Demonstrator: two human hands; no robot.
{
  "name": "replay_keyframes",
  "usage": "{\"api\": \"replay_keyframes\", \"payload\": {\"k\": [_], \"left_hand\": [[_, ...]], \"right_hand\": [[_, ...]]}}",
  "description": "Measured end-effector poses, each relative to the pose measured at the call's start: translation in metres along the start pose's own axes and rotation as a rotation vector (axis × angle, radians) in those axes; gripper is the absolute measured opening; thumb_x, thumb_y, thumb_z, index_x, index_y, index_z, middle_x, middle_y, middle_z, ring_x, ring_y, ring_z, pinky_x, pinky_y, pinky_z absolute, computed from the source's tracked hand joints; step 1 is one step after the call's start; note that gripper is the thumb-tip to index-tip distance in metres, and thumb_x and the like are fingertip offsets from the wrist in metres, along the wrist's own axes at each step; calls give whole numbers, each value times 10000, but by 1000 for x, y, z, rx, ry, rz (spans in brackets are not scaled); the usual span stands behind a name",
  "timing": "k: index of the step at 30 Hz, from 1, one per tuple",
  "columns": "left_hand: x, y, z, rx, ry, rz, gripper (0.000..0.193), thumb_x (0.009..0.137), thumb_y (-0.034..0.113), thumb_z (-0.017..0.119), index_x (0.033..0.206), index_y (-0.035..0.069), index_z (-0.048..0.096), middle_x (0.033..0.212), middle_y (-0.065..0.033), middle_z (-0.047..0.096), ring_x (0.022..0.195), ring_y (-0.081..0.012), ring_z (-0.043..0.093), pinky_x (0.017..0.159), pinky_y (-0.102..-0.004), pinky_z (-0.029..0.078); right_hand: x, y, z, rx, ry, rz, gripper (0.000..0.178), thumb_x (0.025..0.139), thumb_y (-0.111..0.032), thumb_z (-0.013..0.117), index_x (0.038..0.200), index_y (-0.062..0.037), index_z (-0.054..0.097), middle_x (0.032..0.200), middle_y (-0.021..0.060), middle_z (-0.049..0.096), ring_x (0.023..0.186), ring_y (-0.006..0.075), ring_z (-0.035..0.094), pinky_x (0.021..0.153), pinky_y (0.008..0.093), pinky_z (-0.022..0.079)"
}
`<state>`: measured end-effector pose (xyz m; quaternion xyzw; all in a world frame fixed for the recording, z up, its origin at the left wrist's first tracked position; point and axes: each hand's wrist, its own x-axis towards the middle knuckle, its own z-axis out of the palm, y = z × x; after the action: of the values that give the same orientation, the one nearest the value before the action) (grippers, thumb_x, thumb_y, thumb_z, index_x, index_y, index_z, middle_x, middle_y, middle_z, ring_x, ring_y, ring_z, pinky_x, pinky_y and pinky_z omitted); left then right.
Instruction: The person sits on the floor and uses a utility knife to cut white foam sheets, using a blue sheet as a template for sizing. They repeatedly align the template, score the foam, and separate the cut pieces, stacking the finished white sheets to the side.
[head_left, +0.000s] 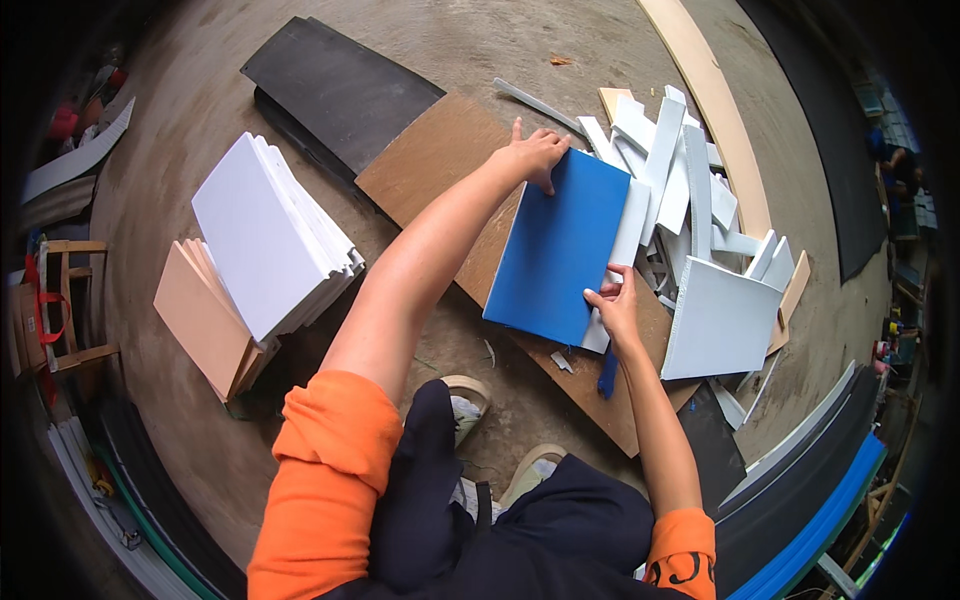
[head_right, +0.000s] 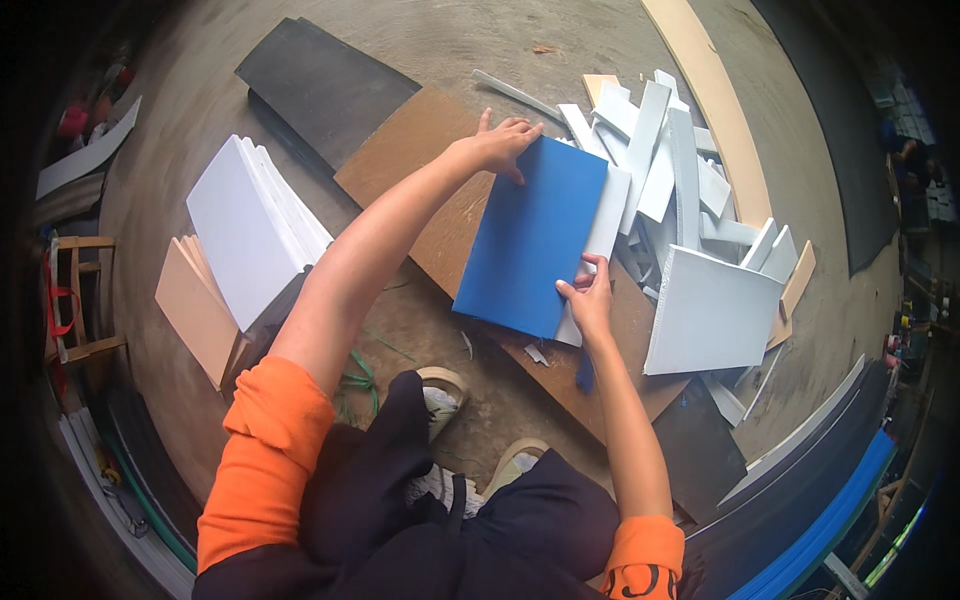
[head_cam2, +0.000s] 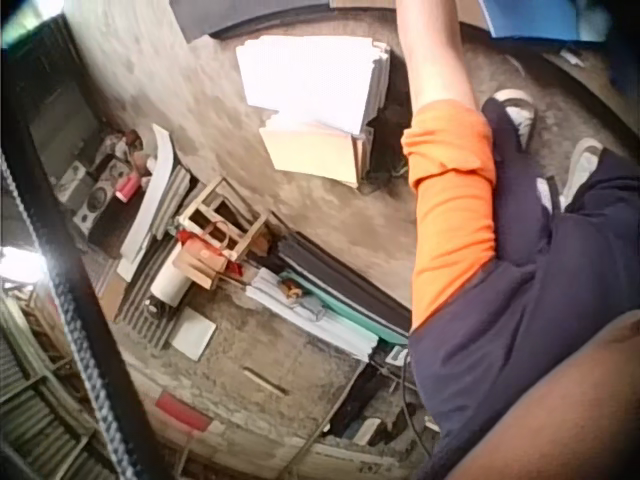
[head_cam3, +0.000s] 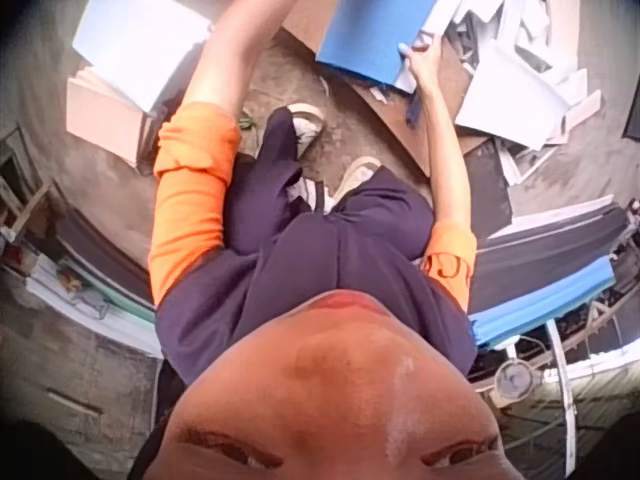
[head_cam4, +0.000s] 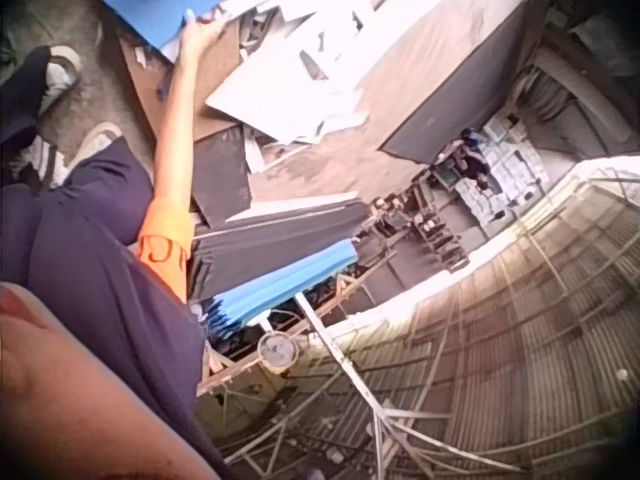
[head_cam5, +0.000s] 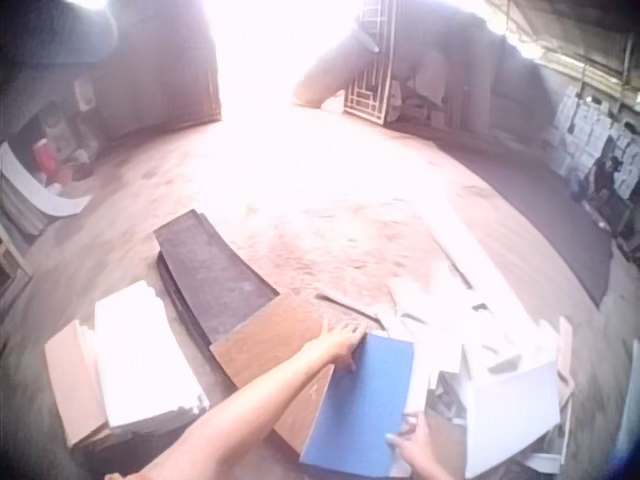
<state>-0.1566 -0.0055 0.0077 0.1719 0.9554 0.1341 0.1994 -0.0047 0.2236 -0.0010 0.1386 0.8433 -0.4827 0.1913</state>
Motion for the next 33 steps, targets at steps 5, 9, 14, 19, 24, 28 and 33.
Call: {"api": "replay_keyframes", "payload": {"k": [5, 9, 14, 19, 24, 28, 33], "left_hand": [[4, 6, -13, 38, -68, -15, 959, 559, 277, 786, 1344, 105, 262, 1322, -109, 330, 1280, -228, 232, 1004, -610, 131], [-32, 17, 20, 183, 440, -46, 889, 589, 275, 764, 1328, 127, 295, 1336, -89, 286, 1276, -238, 218, 1015, -564, 145], [-143, 69, 73, 21, 331, 360, 1014, 607, 595, 628, 1361, 59, 211, 1418, -134, 176, 1335, -268, 91, 1054, -524, -16], [-172, 81, 89, 165, 240, 296, 1025, 583, 480, 683, 1326, -51, 215, 1404, -178, 198, 1321, -305, 145, 1071, -447, 129], [-169, 82, 98, 217, 349, 336, 952, 598, 409, 686, 1289, -91, 265, 1376, -213, 242, 1299, -331, 204, 1048, -414, 235], [-167, 86, 81, 82, 345, 367, 848, 642, 391, 683, 1253, -83, 336, 1335, -194, 313, 1252, -320, 289, 1026, -392, 280], [-139, 78, 62, 80, 272, 302, 631, 603, 377, 724, 1079, 39, 485, 1162, -118, 442, 1107, -270, 408, 907, -352, 414]], "right_hand": [[4, 6, -2, -3, 6, -15, 533, 644, -42, 713, 1106, -112, 457, 757, 42, 496, 696, 150, 524, 659, 303, 450], [10, 14, 4, -79, 28, -63, 538, 634, -55, 723, 1098, -113, 456, 761, 53, 500, 719, 173, 534, 664, 326, 453], [12, 19, -2, -102, 63, -76, 541, 622, -67, 731, 1082, -113, 450, 799, 79, 514, 740, 207, 544, 688, 349, 457], [8, 12, 3, -144, 88, -90, 538, 630, -51, 724, 1090, -118, 452, 730, 36, 506, 696, 150, 541, 660, 300, 463], [8, 17, 3, -159, 97, -131, 530, 642, -58, 722, 1096, -113, 455, 759, 52, 508, 680, 151, 537, 663, 297, 465], [5, 23, 2, -158, 177, -294, 440, 701, -66, 664, 1092, -76, 463, 835, 85, 484, 709, 190, 523, 685, 320, 453], [-34, 43, -23, -495, 423, -417, 377, 763, -67, 561, 1115, -36, 432, 989, 160, 397, 891, 301, 449, 795, 404, 390]]}}
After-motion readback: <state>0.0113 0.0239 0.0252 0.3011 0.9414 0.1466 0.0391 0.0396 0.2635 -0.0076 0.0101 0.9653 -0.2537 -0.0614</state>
